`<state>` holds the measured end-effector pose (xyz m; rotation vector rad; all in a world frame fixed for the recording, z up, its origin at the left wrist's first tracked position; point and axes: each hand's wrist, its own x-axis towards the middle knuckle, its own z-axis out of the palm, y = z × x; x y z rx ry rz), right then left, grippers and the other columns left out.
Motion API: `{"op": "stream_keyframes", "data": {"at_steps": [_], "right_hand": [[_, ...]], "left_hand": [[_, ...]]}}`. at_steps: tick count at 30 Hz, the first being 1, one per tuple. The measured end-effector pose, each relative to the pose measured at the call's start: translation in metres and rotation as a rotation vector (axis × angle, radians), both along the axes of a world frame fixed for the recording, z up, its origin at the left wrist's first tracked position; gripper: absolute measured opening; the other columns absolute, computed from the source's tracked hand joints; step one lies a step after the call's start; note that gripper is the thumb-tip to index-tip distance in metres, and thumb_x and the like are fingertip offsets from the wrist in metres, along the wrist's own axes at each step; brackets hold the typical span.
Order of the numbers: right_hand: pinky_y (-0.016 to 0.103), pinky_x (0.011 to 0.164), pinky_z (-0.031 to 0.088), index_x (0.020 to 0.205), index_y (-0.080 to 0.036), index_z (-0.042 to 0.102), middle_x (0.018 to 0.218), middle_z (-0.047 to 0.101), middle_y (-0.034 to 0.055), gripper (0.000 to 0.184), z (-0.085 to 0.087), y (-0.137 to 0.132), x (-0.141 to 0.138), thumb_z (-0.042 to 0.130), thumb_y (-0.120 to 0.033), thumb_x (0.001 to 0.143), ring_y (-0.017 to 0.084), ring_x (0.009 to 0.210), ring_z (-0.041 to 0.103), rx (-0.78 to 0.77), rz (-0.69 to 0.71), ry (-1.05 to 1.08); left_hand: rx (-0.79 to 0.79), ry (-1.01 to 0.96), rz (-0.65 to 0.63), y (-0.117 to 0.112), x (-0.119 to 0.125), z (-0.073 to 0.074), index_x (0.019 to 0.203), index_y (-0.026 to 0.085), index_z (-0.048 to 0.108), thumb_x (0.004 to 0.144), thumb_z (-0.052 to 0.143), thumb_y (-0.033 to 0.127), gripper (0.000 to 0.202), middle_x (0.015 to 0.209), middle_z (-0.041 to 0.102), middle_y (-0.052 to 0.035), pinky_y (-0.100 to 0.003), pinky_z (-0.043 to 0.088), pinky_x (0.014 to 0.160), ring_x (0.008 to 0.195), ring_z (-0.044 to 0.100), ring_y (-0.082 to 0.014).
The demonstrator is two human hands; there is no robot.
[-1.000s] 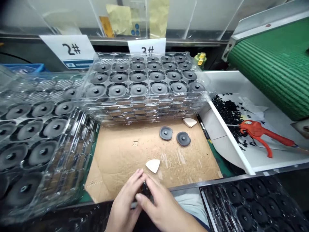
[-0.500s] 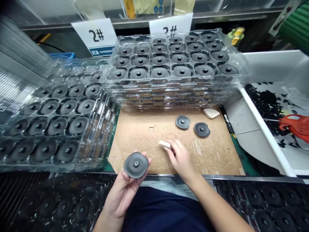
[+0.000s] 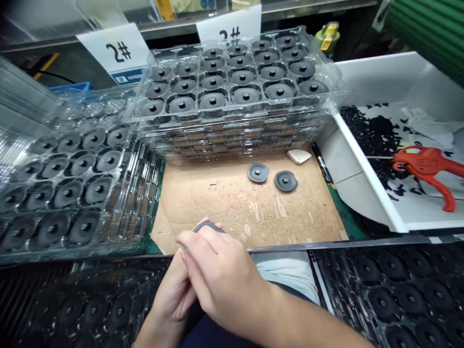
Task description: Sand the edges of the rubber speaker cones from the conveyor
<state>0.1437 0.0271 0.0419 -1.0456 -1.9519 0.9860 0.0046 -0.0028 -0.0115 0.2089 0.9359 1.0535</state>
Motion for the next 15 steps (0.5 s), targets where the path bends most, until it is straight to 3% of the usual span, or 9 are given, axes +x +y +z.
{"op": "stream_keyframes", "data": {"at_steps": [3,8,12,15], "right_hand": [[0.024,0.069,0.049,0.098,-0.016,0.061,0.087,0.065,0.0046,0.020,0.004,0.002,-0.004,0.044,-0.010,0.089,0.014,0.078,0.061,-0.123,0.157,-0.083],[0.029,0.075,0.049,0.107,-0.009,0.059,0.089,0.064,0.0094,0.025,-0.005,0.006,-0.005,0.041,-0.012,0.091,0.017,0.081,0.060,0.056,-0.026,0.038],[0.020,0.068,0.047,0.101,-0.017,0.061,0.087,0.065,0.0018,0.021,0.002,-0.005,0.021,0.047,-0.009,0.088,0.011,0.076,0.059,-0.135,0.146,0.027],[0.022,0.062,0.044,0.101,-0.021,0.061,0.082,0.065,0.0000,0.020,0.009,-0.009,0.038,0.049,-0.011,0.089,0.011,0.070,0.059,-0.175,0.034,-0.135]], "left_hand": [[-0.012,0.063,0.024,-0.001,0.002,0.001,0.116,0.022,0.061,0.065,0.078,0.030,0.055,0.114,0.068,-0.0076,-0.025,0.053,0.083,0.104,0.062,-0.0234],[-0.041,0.067,0.014,0.001,0.008,0.008,0.112,0.022,0.064,0.060,0.082,0.031,0.056,0.092,0.072,-0.0035,-0.025,0.052,0.082,0.092,0.065,-0.0194],[-0.082,0.019,-0.022,0.004,0.005,0.014,0.101,0.026,0.069,0.048,0.087,0.028,0.057,0.104,0.072,-0.0013,-0.020,0.051,0.080,0.097,0.064,-0.0179],[-0.069,-0.038,-0.060,0.005,0.008,0.016,0.104,0.025,0.069,0.048,0.087,0.029,0.059,0.103,0.072,-0.0018,-0.018,0.050,0.077,0.095,0.064,-0.0169]]}}
